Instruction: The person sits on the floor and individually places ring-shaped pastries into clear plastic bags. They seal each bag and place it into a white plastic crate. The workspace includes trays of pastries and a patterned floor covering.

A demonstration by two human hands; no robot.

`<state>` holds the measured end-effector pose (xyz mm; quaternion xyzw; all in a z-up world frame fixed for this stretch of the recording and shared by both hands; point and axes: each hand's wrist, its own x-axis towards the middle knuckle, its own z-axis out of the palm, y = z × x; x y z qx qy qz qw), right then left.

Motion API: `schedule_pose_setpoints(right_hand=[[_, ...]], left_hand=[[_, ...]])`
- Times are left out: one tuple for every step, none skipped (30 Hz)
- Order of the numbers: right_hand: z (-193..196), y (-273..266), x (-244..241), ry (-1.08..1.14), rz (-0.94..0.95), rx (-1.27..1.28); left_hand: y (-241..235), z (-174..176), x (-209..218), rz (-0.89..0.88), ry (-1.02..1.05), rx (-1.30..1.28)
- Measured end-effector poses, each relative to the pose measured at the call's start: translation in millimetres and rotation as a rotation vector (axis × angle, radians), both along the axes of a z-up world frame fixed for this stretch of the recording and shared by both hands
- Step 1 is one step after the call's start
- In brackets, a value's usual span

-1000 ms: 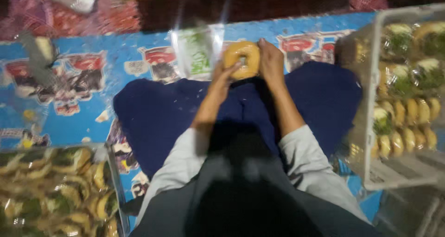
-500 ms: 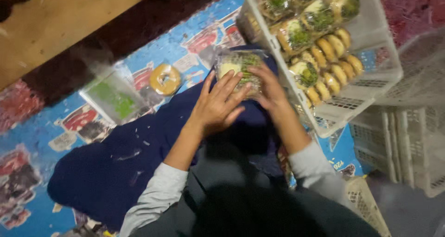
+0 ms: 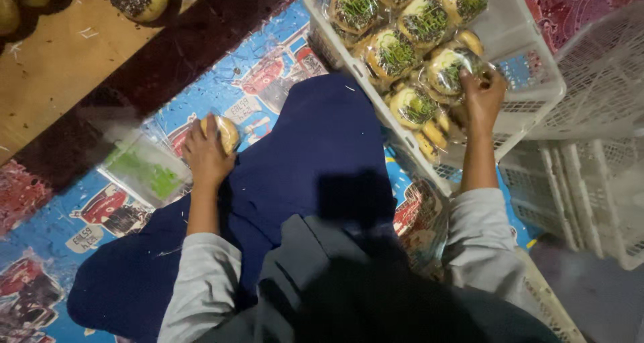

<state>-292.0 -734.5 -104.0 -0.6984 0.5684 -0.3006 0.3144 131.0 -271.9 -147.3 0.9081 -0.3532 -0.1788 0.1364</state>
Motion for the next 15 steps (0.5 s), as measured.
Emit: schedule_pose_setpoints(right_hand=[[2,2,0,0.184,0.045,-0.15],[5,3,-3,0.149,0.049,-0.085],[6,3,-5,0.113,0.053,-0.02],[6,-4,-3,0.074,0.061,0.041],[4,-14,-2,0.031,0.033,0.059],[1,-26,-4,-0.011,0.003,0.079],[-4,-36,-7,-0.053,-0.028,0.098],[-8,-50,-14,-0.055,-0.043,0.098],[-11,-64,-22,-0.026,-0.043,0.064],[-10,-75,-32,0.016,-0.038,0.029],[-6,-81,-43,0.069,-0.028,-0.022],[-3,-82,-53,0.158,-0.003,-0.132],[2,-78,-63,0.246,0.018,-0.241],[10,-72,-71,0.315,0.03,-0.336],[18,-60,-79,0.387,0.017,-0.289]], left_hand=[[1,-3,1,0.015,-0.01,-0.02],[1,-4,1,0.025,-0.019,-0.041],[1,-3,1,0.071,0.04,-0.145],[-2,-1,4,0.12,0.096,-0.253],[-4,4,5,0.169,0.153,-0.361],[-5,12,4,0.336,0.472,-0.515],[-4,22,3,0.503,0.794,-0.662],[-4,34,-2,0.674,1.121,-0.802],[-4,47,-6,0.636,1.327,-0.941],[-3,60,-13,0.596,1.532,-1.08],[-3,73,-20,0.548,1.737,-1.217],[-6,85,-25,0.518,1.793,-1.219],[-10,96,-30,0.488,1.849,-1.221],[-18,104,-35,0.451,1.903,-1.23],[-26,111,-40,0.414,1.901,-1.214]])
